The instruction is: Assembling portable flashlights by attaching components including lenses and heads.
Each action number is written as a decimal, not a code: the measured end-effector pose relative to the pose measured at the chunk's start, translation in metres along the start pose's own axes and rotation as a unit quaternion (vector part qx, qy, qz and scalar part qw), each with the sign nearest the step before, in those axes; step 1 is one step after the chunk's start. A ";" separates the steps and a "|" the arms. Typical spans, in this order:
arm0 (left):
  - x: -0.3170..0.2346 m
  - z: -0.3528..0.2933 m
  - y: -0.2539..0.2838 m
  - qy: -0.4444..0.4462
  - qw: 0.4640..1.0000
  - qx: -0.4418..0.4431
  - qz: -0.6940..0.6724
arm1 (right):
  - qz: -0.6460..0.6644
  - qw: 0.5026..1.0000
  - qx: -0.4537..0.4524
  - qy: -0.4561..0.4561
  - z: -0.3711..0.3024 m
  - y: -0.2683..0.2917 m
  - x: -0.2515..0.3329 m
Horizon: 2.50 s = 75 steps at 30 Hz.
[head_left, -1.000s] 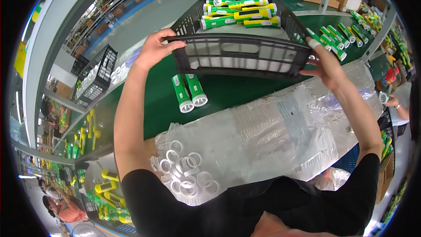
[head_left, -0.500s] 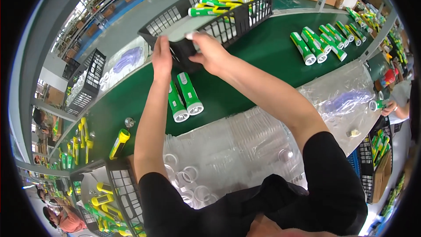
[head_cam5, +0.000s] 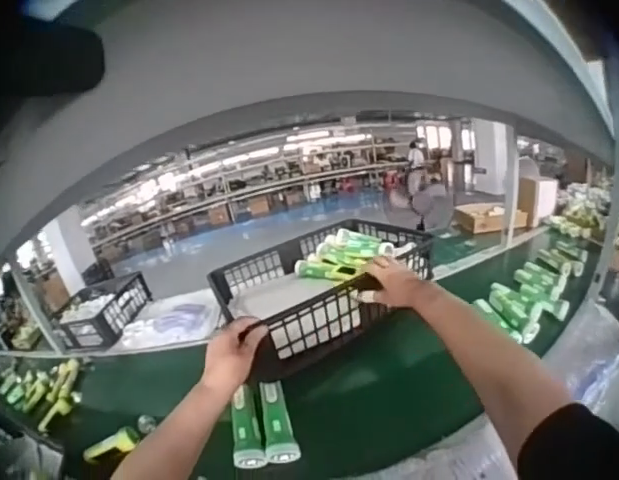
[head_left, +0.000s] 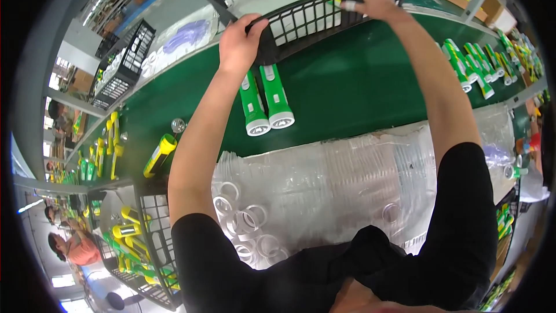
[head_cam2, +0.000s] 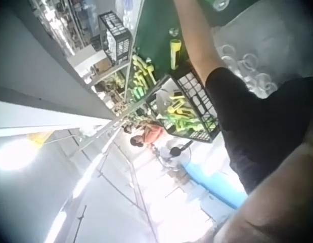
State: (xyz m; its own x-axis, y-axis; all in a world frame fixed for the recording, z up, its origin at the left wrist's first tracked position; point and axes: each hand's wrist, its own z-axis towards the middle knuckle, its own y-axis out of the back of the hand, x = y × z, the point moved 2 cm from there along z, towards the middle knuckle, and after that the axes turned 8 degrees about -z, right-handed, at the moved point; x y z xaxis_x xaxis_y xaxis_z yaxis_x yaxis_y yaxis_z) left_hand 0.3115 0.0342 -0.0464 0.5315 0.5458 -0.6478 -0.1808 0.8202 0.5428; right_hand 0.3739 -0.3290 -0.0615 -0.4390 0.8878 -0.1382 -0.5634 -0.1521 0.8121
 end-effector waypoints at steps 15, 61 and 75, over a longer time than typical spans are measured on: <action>0.095 0.073 -0.018 0.110 0.981 -0.104 0.125 | 0.088 0.984 0.007 -0.155 0.030 0.005 0.068; -0.181 -0.296 0.062 0.145 0.840 0.133 -0.506 | 0.580 0.746 0.215 -0.246 -0.233 0.267 0.375; -0.201 -0.346 0.091 0.228 0.700 0.133 -0.664 | 0.720 0.583 0.273 -0.258 -0.280 0.275 0.434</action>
State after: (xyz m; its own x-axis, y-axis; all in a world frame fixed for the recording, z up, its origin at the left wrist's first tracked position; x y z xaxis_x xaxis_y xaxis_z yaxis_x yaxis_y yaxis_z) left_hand -0.0979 0.0585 -0.0520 -0.2458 -0.6185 -0.7463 0.4144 0.6290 -0.6578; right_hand -0.1678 -0.1069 -0.0572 0.1672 0.0436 0.9850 0.4984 -0.8657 -0.0463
